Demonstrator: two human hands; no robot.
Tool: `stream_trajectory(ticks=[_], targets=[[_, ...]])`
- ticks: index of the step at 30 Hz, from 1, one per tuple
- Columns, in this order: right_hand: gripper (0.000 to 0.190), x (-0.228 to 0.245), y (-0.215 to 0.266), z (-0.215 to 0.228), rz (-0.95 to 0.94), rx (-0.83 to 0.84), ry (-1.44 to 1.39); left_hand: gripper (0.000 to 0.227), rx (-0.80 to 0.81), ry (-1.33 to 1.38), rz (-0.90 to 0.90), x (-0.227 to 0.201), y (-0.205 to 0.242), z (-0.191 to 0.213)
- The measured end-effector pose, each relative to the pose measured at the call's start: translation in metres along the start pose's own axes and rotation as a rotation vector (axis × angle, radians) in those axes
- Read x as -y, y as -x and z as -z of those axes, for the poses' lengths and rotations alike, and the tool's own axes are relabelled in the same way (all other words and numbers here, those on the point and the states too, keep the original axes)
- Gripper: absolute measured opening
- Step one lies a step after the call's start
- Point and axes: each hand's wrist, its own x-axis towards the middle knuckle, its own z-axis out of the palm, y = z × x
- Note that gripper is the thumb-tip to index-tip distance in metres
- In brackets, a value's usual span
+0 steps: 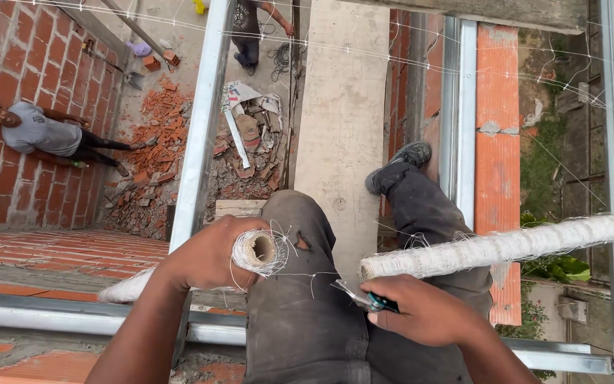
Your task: Cutting and removing protective plastic wrap from a construction pipe using a utility knife.
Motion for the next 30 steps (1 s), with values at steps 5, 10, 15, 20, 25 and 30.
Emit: stream_trajectory(ticks=[5, 10, 15, 20, 25, 30], targets=[[0.058, -0.084, -0.023, 0.055, -0.452, -0.338, -0.123, 0.081, 0.089, -0.017, 0.105, -0.003, 0.008, -0.016], [0.04, -0.085, -0.06, 0.045, -0.639, -0.178, -0.013, 0.067, 0.059, 0.009, 0.046, -0.012, 0.008, -0.008], [0.035, -0.115, -0.096, -0.023, -0.534, -0.254, 0.29, 0.081, 0.059, 0.007, 0.146, 0.028, 0.018, -0.02], [0.033, -0.113, -0.101, -0.017, -0.549, -0.284, 0.265, 0.047, 0.091, 0.179, 0.021, -0.023, 0.017, -0.006], [0.021, -0.082, -0.075, -0.002, -0.502, -0.287, 0.056, 0.088, 0.017, -0.1, 0.039, 0.027, 0.025, -0.025], [0.035, 0.041, -0.016, -0.019, -0.319, -0.159, -0.588, 0.095, 0.012, -0.087, 0.023, 0.013, 0.019, -0.015]])
